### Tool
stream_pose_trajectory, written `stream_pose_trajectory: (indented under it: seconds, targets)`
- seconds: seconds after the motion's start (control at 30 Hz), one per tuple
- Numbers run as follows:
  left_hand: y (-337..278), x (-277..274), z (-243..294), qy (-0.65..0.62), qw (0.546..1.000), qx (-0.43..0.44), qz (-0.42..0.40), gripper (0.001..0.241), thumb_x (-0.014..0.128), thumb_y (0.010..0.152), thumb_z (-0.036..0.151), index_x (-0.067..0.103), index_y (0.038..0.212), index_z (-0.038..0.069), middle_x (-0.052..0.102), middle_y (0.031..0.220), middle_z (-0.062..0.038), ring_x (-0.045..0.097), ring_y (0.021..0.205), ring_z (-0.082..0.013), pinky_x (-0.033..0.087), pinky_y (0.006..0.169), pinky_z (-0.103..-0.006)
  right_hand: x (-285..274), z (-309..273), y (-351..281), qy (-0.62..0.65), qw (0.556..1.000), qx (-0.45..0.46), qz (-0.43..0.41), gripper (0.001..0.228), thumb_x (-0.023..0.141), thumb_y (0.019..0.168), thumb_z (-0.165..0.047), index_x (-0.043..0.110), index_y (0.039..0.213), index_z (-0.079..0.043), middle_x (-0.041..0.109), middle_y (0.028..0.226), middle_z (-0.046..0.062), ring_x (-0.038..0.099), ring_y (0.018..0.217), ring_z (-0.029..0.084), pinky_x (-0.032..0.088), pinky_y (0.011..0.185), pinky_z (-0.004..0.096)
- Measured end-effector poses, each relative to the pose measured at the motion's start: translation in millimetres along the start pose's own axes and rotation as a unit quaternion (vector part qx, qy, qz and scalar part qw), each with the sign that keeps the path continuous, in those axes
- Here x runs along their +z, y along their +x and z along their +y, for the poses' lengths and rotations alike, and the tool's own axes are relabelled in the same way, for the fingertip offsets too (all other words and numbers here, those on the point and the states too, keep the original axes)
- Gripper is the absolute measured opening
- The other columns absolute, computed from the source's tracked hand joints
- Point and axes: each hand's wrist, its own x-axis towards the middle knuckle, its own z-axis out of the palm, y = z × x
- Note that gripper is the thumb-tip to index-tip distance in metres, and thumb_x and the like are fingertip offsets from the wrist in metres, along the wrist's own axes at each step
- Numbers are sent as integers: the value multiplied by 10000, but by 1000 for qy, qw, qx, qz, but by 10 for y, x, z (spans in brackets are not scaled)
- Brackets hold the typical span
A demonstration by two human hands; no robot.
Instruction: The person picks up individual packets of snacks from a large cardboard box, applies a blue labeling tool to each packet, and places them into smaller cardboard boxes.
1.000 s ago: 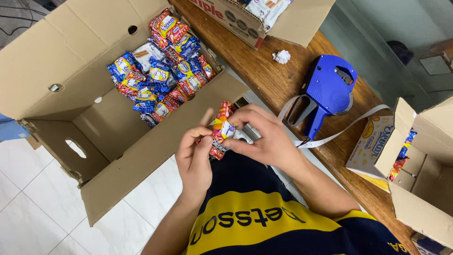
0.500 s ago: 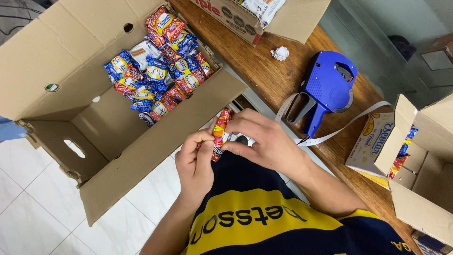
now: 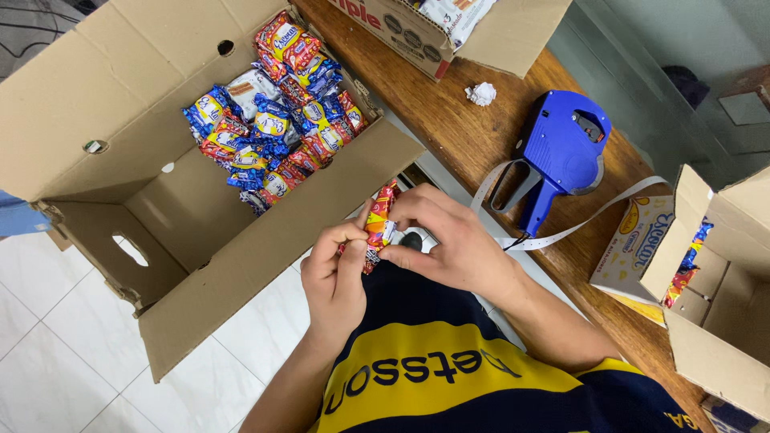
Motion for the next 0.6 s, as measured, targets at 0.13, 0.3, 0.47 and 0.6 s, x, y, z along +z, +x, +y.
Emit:
stream_pose_trajectory:
  seconds: [0.13, 0.3, 0.47, 0.6]
  targets:
    - [-17, -37, 1, 9, 1000, 7, -10, 142, 576, 1072, -4, 657, 972, -64, 800, 1200, -317, 648, 1350, -453, 561, 1082, -523, 4, -104, 51, -22, 1000, -12, -6, 289, 903, 911, -134, 741, 1146, -94, 652, 944, 90, 750, 903, 325, 661, 809, 456]
    - [63, -39, 195, 15, 999, 27, -14, 127, 588, 1064, -5, 659, 976, -63, 794, 1233, -312, 667, 1344, -450, 566, 1088, -525, 54, -110, 24, 0, 1000, -22, 8, 147, 867, 940, -137, 773, 1049, -113, 636, 1013, 95, 721, 851, 267, 659, 807, 399]
    - [-23, -83, -35, -15, 1000, -6, 1, 139, 589, 1077, 50, 659, 1003, -45, 796, 1223, -289, 707, 1290, -407, 567, 1079, -509, 3, 254, -161, 95, 994, -13, 58, 287, 903, 891, -130, 709, 1093, -70, 662, 946, 107, 716, 791, 244, 668, 761, 382]
    - [-35, -63, -135, -29, 998, -60, -7, 146, 594, 1077, 83, 682, 1032, -25, 814, 1140, -253, 754, 1178, -312, 580, 1046, -492, -131, 347, -202, 132, 989, 56, 33, 540, 822, 939, -38, 620, 1438, 13, 656, 1239, 170, 648, 941, 208, 623, 831, 398]
